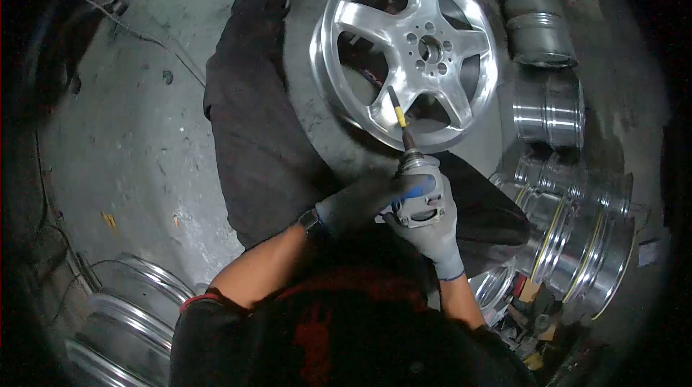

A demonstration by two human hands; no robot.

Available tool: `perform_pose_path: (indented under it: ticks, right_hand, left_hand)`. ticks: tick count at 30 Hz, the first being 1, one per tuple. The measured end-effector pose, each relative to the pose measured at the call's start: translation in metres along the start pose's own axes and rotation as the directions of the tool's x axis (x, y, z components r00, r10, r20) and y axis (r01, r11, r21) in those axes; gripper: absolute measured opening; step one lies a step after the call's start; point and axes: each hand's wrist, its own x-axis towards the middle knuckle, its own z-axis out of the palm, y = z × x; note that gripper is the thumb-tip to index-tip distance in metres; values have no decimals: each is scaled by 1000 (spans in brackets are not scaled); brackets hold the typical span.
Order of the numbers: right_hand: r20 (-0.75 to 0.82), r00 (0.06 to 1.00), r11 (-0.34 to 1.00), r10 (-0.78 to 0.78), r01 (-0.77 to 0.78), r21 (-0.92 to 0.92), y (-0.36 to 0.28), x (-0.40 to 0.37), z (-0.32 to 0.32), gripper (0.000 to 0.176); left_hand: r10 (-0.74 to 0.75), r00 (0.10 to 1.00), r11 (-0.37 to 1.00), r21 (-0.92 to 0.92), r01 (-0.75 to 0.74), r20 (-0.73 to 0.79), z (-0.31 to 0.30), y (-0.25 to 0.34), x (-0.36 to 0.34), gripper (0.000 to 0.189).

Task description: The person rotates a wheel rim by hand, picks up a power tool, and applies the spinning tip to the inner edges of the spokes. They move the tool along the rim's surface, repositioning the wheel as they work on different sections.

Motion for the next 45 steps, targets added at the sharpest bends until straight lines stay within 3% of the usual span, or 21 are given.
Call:
perform_pose_path:
  ticks: [4, 7, 9, 11, 12, 14, 17, 18, 19, 23, 24, 25, 26, 28, 29, 31, 32, 34, 35, 37, 45]
  right_hand:
    - [73, 995, 965, 72, -88, 247, 33, 9, 10, 81]
    - [116, 990, 970, 75, -99, 224, 49, 14, 11, 82]
    - [110, 993, 981, 31, -51, 187, 55, 20, 11, 81]
    - [270, 945, 781, 186, -309, 543, 55, 26, 8, 83]
    - [274, 941, 771, 198, -322, 550, 60, 29, 11, 83]
    - [163, 986, 869, 15, -94, 486, 69, 36, 13, 83]
    - [134, 990, 949, -43, -1, 315, 58, 48, 2, 85]
    - [132, 991, 947, -38, -7, 321, 60, 45, 5, 85]
    - [184, 982, 920, 28, -97, 380, 61, 38, 8, 82]
    - [225, 972, 921, 71, -151, 359, 62, 34, 14, 77]
    - [220, 972, 918, 80, -158, 365, 60, 34, 14, 77]
    - [241, 965, 911, 105, -191, 366, 58, 34, 14, 77]
    - [262, 956, 903, 130, -223, 366, 55, 35, 13, 76]
    - [223, 967, 898, 120, -201, 392, 49, 38, 13, 74]
    - [188, 977, 894, 103, -173, 413, 47, 39, 14, 72]
    - [249, 956, 879, 153, -247, 407, 53, 35, 24, 70]
    - [312, 930, 865, 192, -311, 394, 54, 35, 28, 68]
    - [267, 953, 877, 147, -250, 410, 53, 36, 29, 66]
    - [223, 970, 890, 97, -185, 417, 53, 37, 30, 65]
    - [271, 952, 860, 141, -254, 442, 54, 32, 40, 66]
    - [170, 976, 893, 138, -197, 404, 51, 36, 41, 69]
  left_hand:
    - [-216, 976, 918, -336, 212, 25, -7, 23, 4, 51]
    - [-193, 980, 801, -586, 125, -55, 4, -46, 22, 46]
    - [-207, 976, 795, -594, 127, -69, 4, -62, 18, 44]
    - [-224, 970, 790, -599, 127, -90, 3, -66, 16, 41]
    - [-210, 969, 808, -581, 95, -133, 4, -67, 15, 40]
    - [-204, 966, 823, -562, 81, -160, 5, -67, 17, 39]
    - [-102, 962, 912, -409, -11, -253, 2, -75, 16, 38]
    - [110, 964, 990, 117, -83, -243, -1, -89, 9, 38]
    - [288, 950, 780, 606, -158, -123, -5, -88, 7, 39]
    - [209, 976, 712, 693, -112, -58, 1, -84, 5, 39]
    - [58, 975, 969, 246, -3, -214, 8, -87, 5, 37]
    - [-155, 949, 959, -273, 78, -274, 11, -82, 7, 36]
    - [-162, 951, 958, -272, 88, -265, 11, -75, 7, 36]
    - [-480, 829, 738, -643, 204, -288, 10, -58, 6, 30]
    - [-487, 827, 737, -641, 215, -281, 7, -56, 8, 30]
    - [-399, 908, 243, -970, -25, -124, -1, -55, 12, 28]
    - [-404, 907, 244, -969, -18, -119, -2, -58, 9, 28]
    - [-448, 813, 816, -542, 202, -372, -4, -57, 4, 29]
    - [-451, 813, 816, -540, 207, -369, -5, -51, 6, 29]
    - [-610, 779, 228, -974, -2, -144, -8, -33, 11, 32]
    - [-618, 764, 387, -918, 86, -188, -8, -29, 16, 37]
